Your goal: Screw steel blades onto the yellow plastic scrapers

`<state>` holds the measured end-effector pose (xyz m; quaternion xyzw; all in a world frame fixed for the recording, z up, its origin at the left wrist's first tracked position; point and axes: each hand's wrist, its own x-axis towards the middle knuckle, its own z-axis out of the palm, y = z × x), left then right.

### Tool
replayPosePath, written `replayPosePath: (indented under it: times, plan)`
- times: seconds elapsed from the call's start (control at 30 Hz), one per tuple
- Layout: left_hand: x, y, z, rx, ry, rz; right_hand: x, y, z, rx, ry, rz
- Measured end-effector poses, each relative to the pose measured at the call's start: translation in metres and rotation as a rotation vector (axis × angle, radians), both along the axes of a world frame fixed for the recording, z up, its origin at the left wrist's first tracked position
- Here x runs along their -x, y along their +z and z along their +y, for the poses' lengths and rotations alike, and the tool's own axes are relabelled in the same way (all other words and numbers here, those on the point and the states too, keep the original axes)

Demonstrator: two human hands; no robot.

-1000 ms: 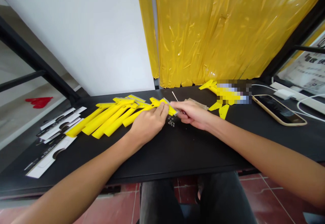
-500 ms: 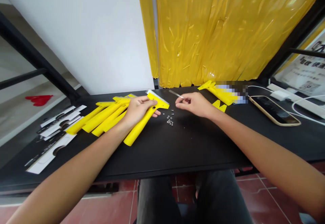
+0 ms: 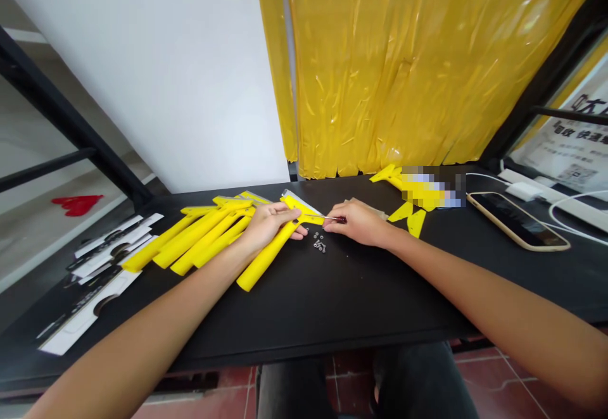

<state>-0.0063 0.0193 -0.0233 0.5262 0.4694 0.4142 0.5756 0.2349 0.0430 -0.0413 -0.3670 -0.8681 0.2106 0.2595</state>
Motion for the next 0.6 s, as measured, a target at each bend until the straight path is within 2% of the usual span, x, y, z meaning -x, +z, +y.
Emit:
replayPosePath:
  times: [0.2, 0.3, 0.47, 0.6]
  plan:
    - [-0.003, 0.002, -0.006, -0.027, -0.02, -0.022, -0.001, 0.023, -0.013, 0.067, -0.131, 0.358]
    - [-0.007, 0.006, -0.012, -0.05, -0.066, -0.054, 0.008, 0.028, -0.024, 0.039, -0.118, 0.48]
    - [-0.013, 0.01, -0.021, -0.088, -0.142, -0.041, 0.02, 0.026, -0.034, -0.062, -0.07, 0.514]
    - [-0.015, 0.011, -0.027, -0.096, -0.241, 0.004, 0.021, 0.026, -0.035, -0.073, -0.076, 0.481]
